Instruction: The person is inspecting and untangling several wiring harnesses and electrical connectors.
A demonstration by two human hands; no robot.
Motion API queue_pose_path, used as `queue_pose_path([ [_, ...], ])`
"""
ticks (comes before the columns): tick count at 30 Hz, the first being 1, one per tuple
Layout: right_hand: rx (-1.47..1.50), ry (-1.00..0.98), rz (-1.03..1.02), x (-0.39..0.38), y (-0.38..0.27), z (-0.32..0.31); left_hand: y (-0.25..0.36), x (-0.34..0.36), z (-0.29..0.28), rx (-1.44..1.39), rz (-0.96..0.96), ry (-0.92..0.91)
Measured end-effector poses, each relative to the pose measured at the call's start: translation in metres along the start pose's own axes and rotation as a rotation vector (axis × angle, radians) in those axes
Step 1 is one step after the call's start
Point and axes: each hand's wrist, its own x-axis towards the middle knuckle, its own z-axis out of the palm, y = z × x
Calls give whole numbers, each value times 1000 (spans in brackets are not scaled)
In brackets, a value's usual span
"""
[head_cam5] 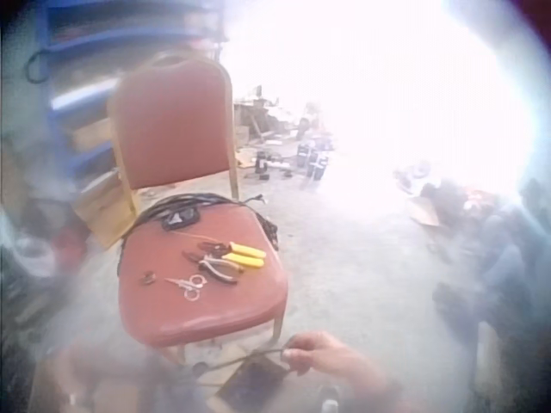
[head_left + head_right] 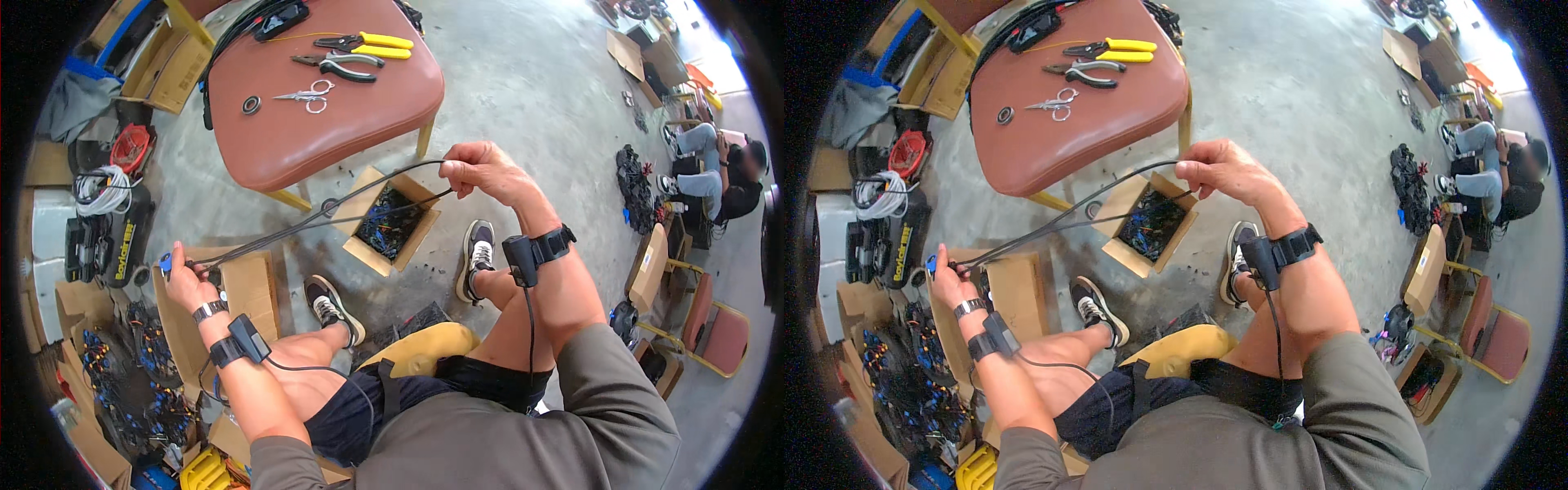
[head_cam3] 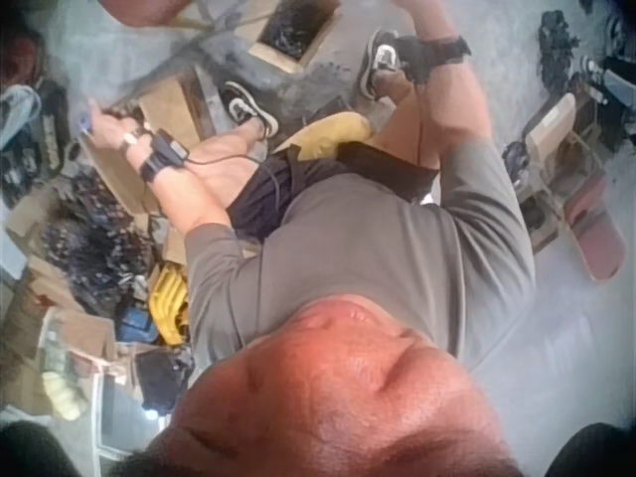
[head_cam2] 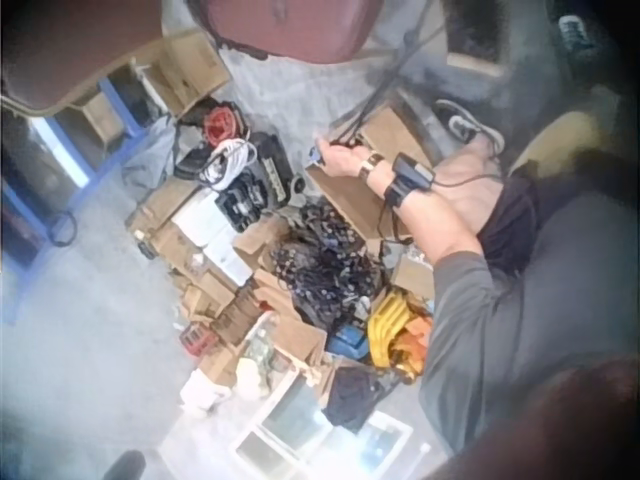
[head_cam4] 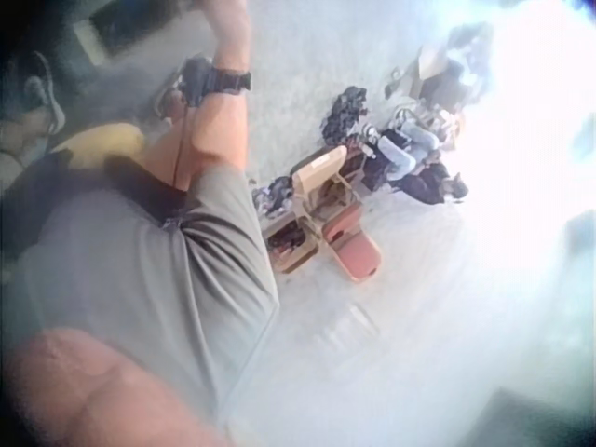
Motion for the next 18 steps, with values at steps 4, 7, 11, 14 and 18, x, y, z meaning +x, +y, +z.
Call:
queue_pose_path([
  [4, -7, -14, 3, -2, -2, -1, 0, 0, 0, 26, 15, 1],
  [7, 2, -36, 17, -3, -6, 0, -3, 4, -2, 54, 15, 31],
  [11, 24, -47, 25, -7, -8, 1, -5, 10, -5, 15, 40, -15],
  [14, -2, -58, 3, -10, -4, 1, -4, 10, -7, 30, -11, 20],
  [18, -89, -104, 3, -9, 2, -7, 1, 6, -8, 4, 11, -1],
])
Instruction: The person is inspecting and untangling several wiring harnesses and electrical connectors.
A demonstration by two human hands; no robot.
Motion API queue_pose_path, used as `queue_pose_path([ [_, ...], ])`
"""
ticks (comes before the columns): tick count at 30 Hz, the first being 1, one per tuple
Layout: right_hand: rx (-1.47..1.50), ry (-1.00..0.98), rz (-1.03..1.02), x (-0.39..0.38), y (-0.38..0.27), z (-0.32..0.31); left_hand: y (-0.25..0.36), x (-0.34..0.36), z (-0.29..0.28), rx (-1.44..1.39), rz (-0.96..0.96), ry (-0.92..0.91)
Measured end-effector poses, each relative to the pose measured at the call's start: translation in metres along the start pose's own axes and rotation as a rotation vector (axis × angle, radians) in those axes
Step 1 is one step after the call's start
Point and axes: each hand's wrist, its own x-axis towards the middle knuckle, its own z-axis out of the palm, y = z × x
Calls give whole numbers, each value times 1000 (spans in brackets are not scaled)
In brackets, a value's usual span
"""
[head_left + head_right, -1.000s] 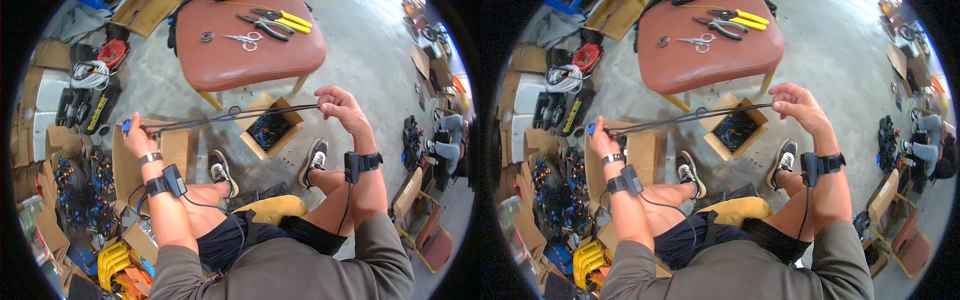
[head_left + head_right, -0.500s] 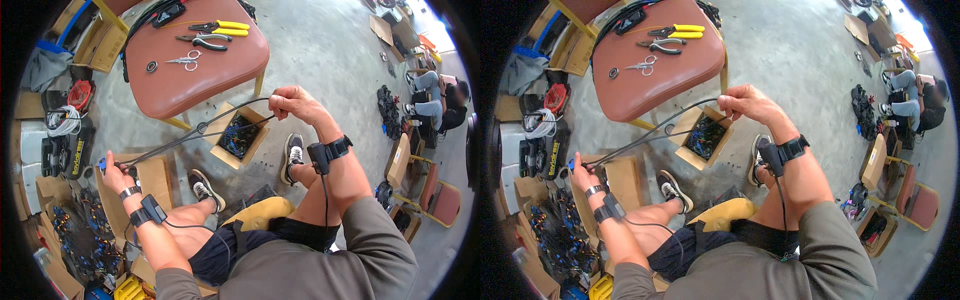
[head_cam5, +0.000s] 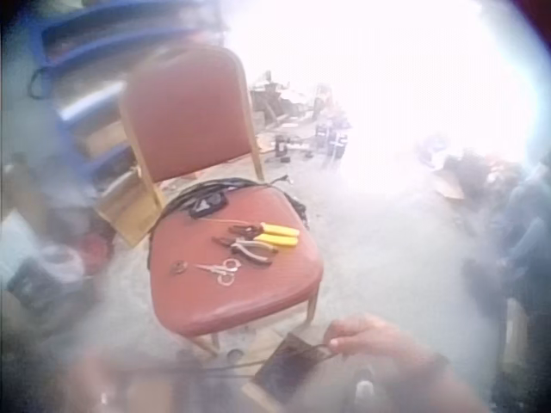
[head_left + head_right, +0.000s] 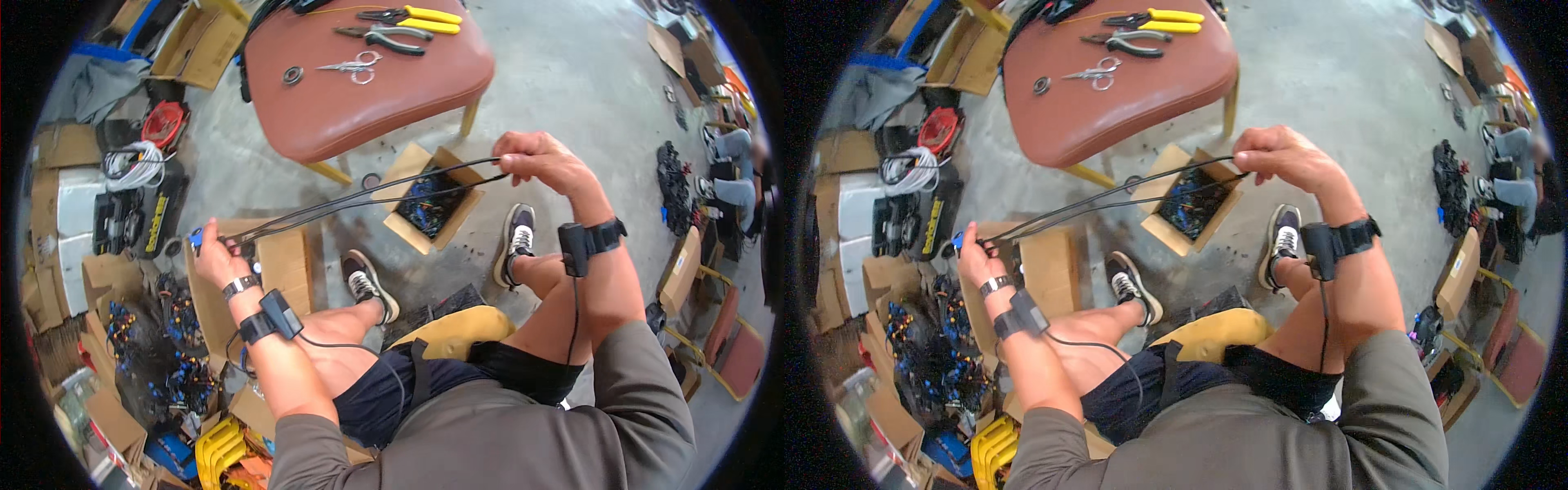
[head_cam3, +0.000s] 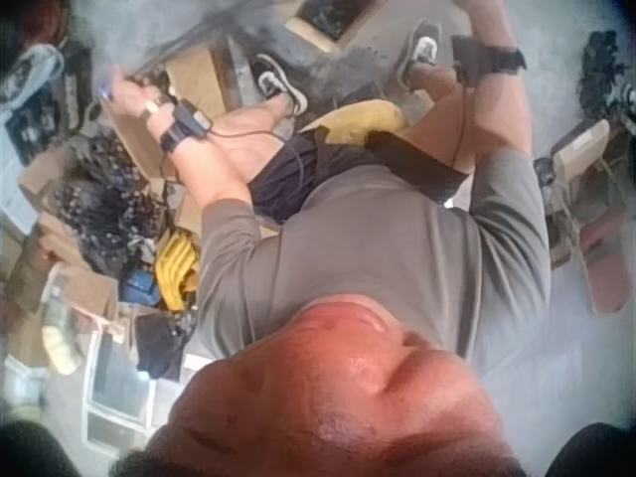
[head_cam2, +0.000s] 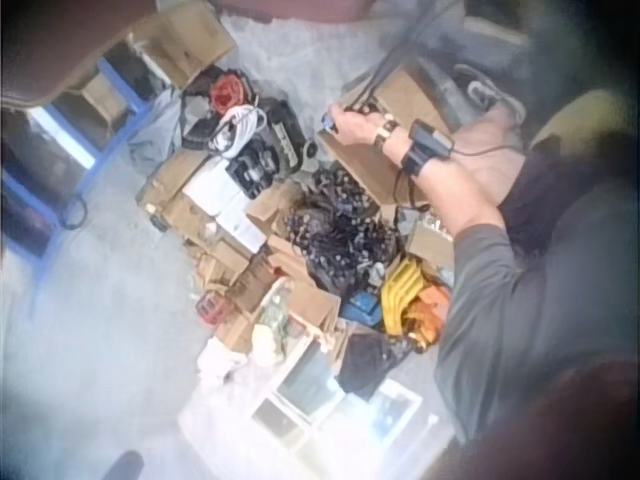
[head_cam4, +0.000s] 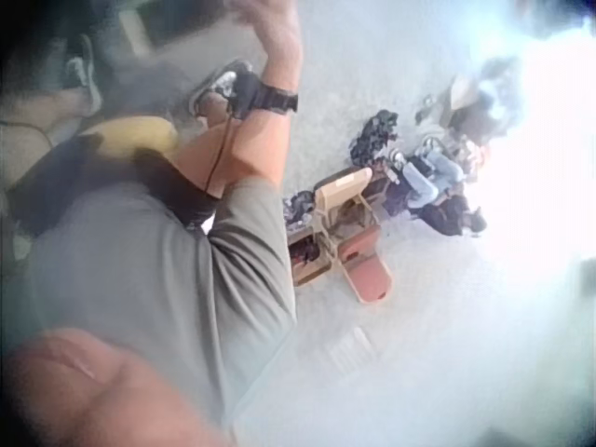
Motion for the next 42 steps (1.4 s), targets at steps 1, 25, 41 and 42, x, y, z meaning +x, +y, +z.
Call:
queue_pose_path([
  [1, 11, -9, -22, 0, 3, 0, 1, -1, 0, -8, 7, -5],
  [25, -352, -38, 251, 8, -7, 18, 17, -10, -10, -113, 18, -40],
  [41, -164, 356, -135, 4, -2, 2, 7, -7, 1, -133, -55, -231],
  [42, -181, 373, -187, 4, -2, 2, 6, -7, 1, -153, -58, -264],
])
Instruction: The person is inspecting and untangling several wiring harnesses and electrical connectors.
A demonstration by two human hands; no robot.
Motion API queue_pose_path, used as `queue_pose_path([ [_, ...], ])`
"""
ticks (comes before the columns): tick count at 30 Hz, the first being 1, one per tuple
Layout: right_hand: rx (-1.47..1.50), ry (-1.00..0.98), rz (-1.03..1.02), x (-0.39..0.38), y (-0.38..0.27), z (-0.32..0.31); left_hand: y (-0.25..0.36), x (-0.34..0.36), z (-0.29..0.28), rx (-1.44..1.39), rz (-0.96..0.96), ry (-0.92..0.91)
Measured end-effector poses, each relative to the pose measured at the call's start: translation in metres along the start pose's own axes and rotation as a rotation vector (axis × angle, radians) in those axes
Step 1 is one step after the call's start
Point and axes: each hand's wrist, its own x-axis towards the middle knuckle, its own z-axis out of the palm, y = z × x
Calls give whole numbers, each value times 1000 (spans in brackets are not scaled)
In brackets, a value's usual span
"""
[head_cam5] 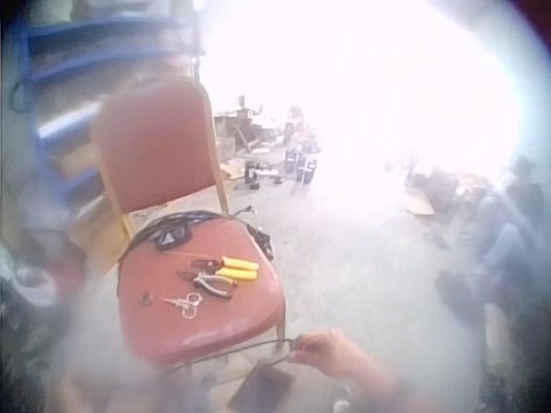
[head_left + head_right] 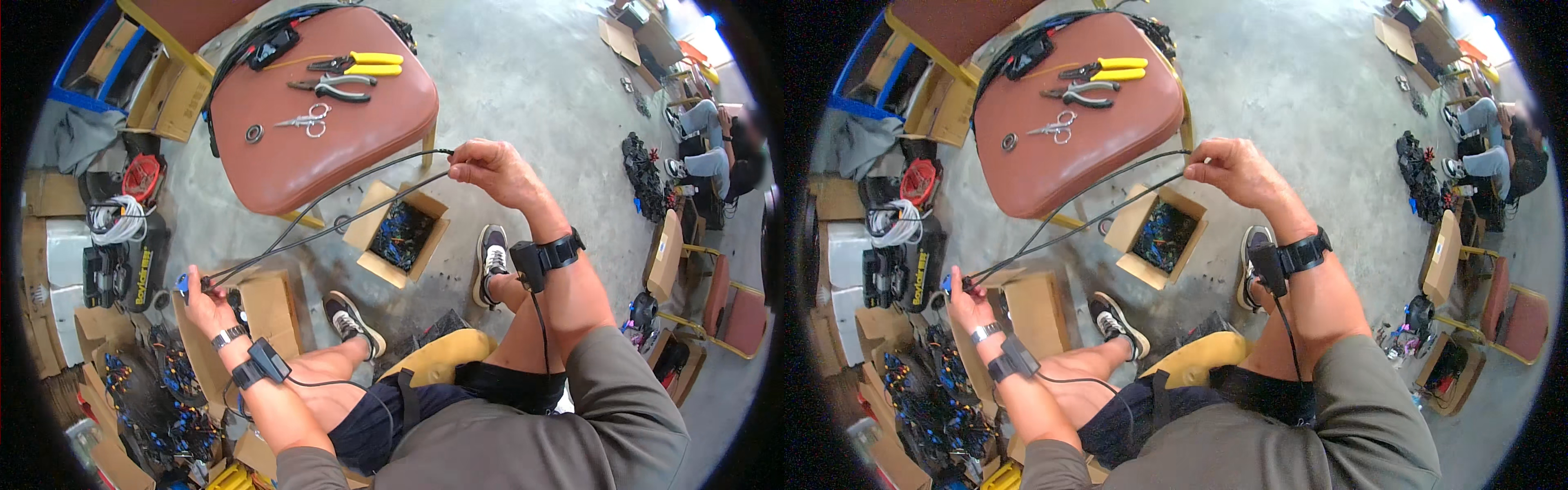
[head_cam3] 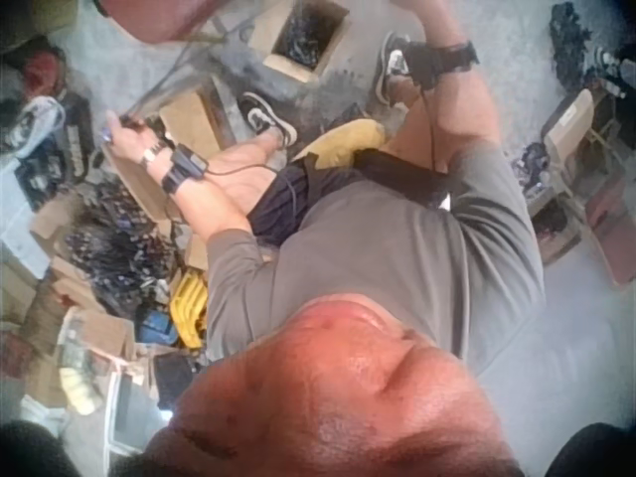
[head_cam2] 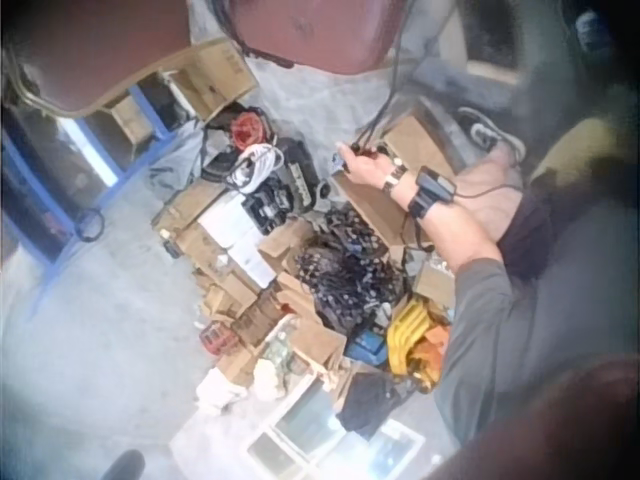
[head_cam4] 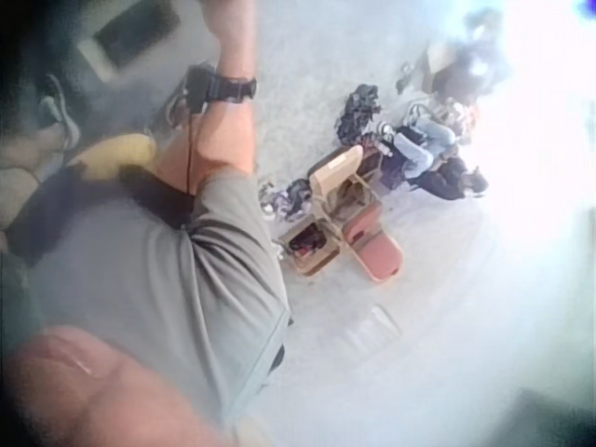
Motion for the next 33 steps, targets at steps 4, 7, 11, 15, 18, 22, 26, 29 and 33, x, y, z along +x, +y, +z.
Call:
queue_pose_path([
  [4, 15, 25, -131, 1, -4, -3, -1, 2, -1, -53, -131, -34],
  [7, 425, 71, -141, 3, -10, 0, -4, -2, 3, 3, -163, -31],
  [11, 582, 106, -128, 4, -18, 0, -8, -15, 15, 347, -126, -114],
  [15, 717, 91, -196, 5, -25, 2, -14, -26, 22, 696, -127, -312],
  [18, 766, 42, -191, 2, -32, 2, -23, -23, 16, 763, -180, -340],
  [22, 847, -56, -259, 2, -44, 6, -40, -10, 4, 919, -157, -269],
  [26, 877, -145, -266, 3, -52, 18, -43, -17, 19, 1035, 278, -273],
  [29, 778, -196, -209, 2, -59, 36, -33, -51, 56, 630, 99, -446],
  [33, 693, -259, -150, -2, -65, 55, -29, -128, 103, 352, 318, -770],
])
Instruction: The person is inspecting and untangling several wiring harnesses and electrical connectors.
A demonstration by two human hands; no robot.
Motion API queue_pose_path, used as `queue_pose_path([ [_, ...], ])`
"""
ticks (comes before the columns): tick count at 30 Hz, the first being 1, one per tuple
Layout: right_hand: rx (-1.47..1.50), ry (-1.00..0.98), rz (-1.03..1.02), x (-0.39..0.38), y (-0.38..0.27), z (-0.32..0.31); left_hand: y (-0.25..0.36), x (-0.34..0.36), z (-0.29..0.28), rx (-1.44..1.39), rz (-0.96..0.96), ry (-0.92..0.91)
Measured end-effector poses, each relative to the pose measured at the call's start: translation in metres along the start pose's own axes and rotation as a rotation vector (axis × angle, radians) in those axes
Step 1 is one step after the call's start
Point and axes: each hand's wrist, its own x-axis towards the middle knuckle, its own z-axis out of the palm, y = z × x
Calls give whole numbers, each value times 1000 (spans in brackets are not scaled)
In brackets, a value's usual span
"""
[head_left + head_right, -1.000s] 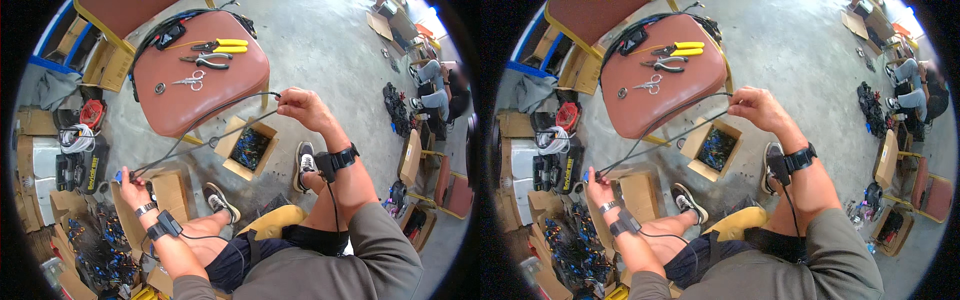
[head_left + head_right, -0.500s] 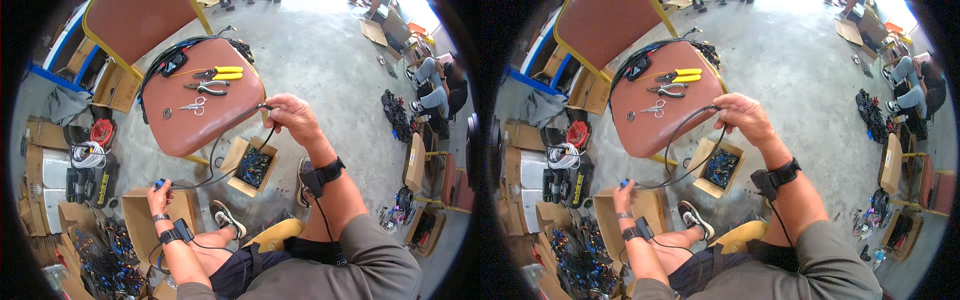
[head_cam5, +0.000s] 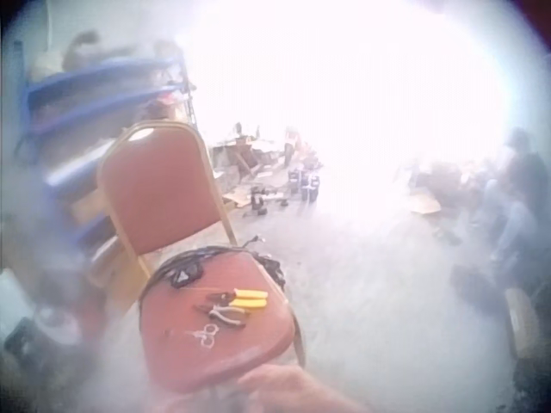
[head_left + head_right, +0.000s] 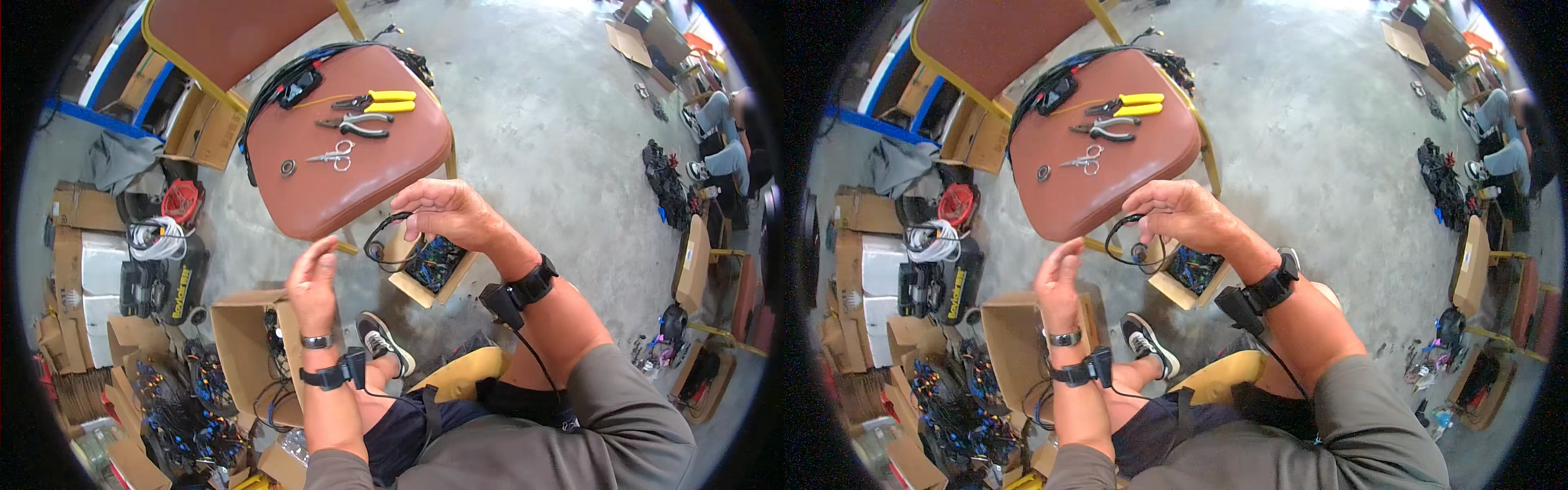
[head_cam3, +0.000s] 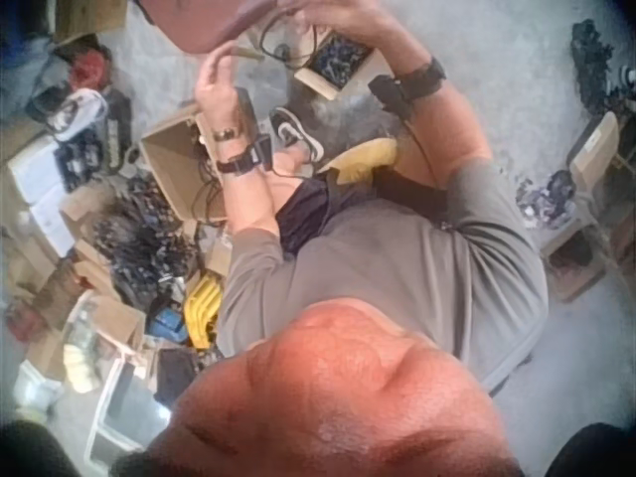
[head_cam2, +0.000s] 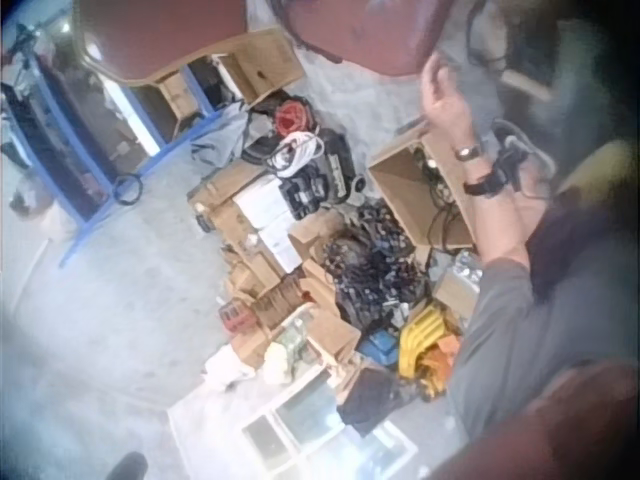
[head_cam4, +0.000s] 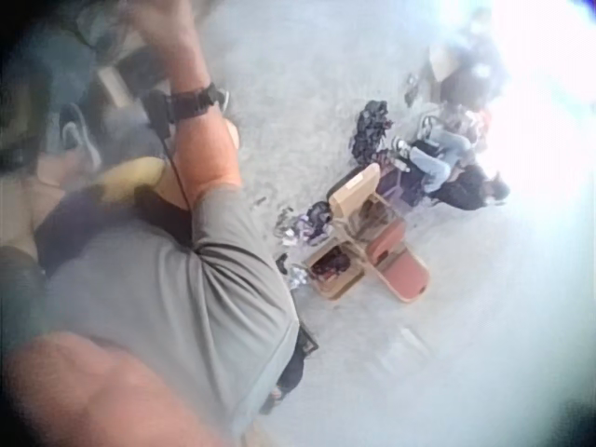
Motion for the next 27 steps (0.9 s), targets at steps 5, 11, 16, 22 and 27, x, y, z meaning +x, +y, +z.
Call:
queue_pose_path([
  [5, 41, -23, 70, 6, 7, 9, 24, -13, 51, 75, 105, -80],
  [11, -16, -54, 66, 15, 20, 19, 22, -3, 52, 91, 178, -30],
  [16, -82, -57, 77, 20, 22, 21, 24, -1, 49, 144, 173, -30],
  [22, -113, -49, 114, 25, 20, 22, 21, 8, 49, 166, 192, -19],
  [27, -97, -44, 115, 27, 23, 19, 18, 13, 51, 157, 196, -24],
])
